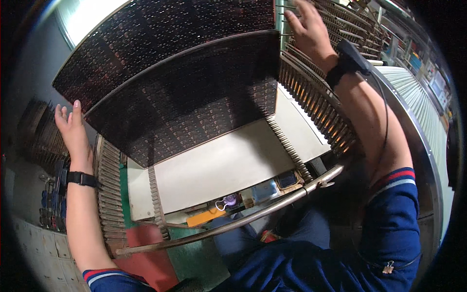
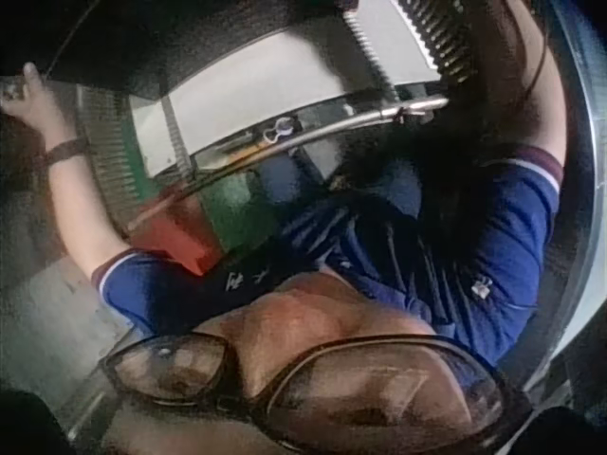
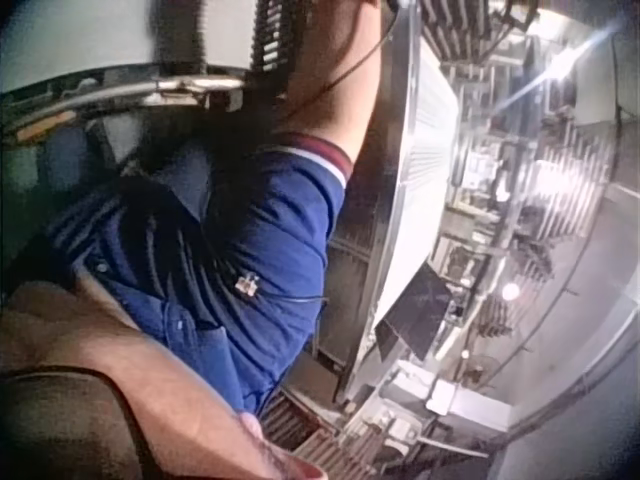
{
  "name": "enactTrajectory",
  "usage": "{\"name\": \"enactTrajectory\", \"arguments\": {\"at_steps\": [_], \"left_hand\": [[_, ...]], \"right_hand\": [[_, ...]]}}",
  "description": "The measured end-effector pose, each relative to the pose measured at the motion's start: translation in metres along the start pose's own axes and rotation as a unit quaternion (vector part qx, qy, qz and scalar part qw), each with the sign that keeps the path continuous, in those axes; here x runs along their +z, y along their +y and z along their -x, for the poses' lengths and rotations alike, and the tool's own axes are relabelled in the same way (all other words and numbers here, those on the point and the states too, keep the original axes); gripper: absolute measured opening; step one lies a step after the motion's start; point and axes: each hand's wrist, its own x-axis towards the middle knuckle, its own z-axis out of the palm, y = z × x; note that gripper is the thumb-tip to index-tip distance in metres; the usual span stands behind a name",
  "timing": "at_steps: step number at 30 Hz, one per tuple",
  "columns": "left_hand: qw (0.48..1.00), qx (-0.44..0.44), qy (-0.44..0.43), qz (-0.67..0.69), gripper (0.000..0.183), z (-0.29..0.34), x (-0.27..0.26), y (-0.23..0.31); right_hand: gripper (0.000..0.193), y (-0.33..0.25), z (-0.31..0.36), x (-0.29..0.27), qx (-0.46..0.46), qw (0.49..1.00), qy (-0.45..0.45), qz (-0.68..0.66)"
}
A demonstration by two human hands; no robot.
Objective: The person picks up a circuit board from a rack, places it onto a stand, and secures it with a metal bar before returning it to the rack. They then pick up a pair of pliers from a shelf.
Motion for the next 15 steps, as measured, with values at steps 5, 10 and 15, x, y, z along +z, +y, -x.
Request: {"name": "enactTrajectory", "arguments": {"at_steps": [5,10,15], "left_hand": [[1.000,-0.001,0.000,-0.028,0.080,0.004,-0.005,0.003],[1.000,0.016,-0.007,-0.015,0.079,-0.003,0.004,-0.003],[0.998,0.025,-0.014,-0.053,0.079,-0.001,-0.011,-0.010]], "right_hand": [[0.064,-0.077,-0.086,0.000,-0.134,0.989,-0.042,0.043],[0.065,-0.106,-0.137,0.046,-0.235,0.965,-0.009,0.116],[0.062,-0.123,-0.105,0.062,-0.067,0.831,-0.552,0.021]]}}
